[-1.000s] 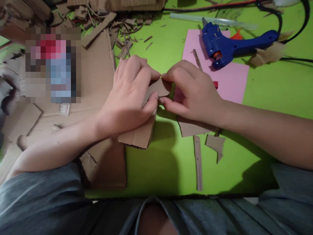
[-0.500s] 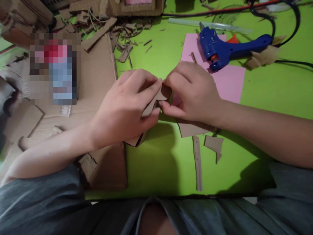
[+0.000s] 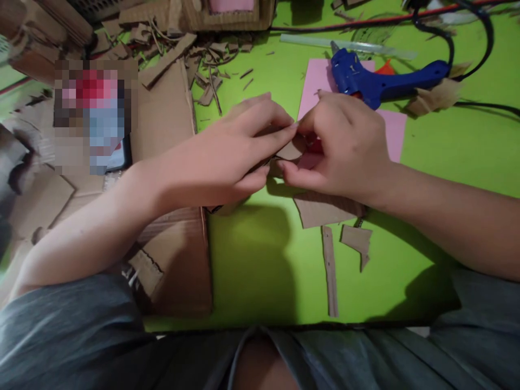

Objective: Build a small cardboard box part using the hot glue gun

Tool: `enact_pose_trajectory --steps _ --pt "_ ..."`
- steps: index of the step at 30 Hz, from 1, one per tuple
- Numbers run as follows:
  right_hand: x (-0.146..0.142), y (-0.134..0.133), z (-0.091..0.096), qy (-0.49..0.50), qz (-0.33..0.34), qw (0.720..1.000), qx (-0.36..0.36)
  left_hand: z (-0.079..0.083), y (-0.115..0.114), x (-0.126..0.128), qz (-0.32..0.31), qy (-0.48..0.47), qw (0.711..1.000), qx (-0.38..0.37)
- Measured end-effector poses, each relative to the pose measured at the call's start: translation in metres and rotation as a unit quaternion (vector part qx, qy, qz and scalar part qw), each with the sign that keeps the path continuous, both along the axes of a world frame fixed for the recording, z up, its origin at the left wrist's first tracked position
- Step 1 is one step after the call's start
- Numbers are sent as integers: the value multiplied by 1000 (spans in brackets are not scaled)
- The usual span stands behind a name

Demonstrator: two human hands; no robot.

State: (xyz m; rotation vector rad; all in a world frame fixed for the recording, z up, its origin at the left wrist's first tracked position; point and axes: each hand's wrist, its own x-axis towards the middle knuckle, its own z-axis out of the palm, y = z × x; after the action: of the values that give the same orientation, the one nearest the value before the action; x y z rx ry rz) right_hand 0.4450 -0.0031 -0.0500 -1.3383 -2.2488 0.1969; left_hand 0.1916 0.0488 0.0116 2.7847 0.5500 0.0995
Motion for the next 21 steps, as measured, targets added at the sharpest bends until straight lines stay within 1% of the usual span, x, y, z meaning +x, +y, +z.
enact_pose_trajectory --steps 4,8,10,13,15,18,21 --pt "5 6 -4 -5 -39 999 16 -3 -6 10 15 1 998 64" --pt "4 5 -5 -5 -34 999 18 -7 -6 11 16 32 995 95" --pt "1 2 -4 8 -20 1000 14 -8 -2 5 12 37 996 83" --pt "-1 -1 -3 25 10 1000 13 -7 4 -7 12 18 999 44" --pt "-1 -3 -2 21 35 999 16 -4 7 -12 4 15 1000 17" --pt "0 -5 2 10 73 997 23 1 10 -17 -12 41 999 -8" --pt "-1 -6 8 7 84 996 -13 1 9 -20 1 45 999 -23"
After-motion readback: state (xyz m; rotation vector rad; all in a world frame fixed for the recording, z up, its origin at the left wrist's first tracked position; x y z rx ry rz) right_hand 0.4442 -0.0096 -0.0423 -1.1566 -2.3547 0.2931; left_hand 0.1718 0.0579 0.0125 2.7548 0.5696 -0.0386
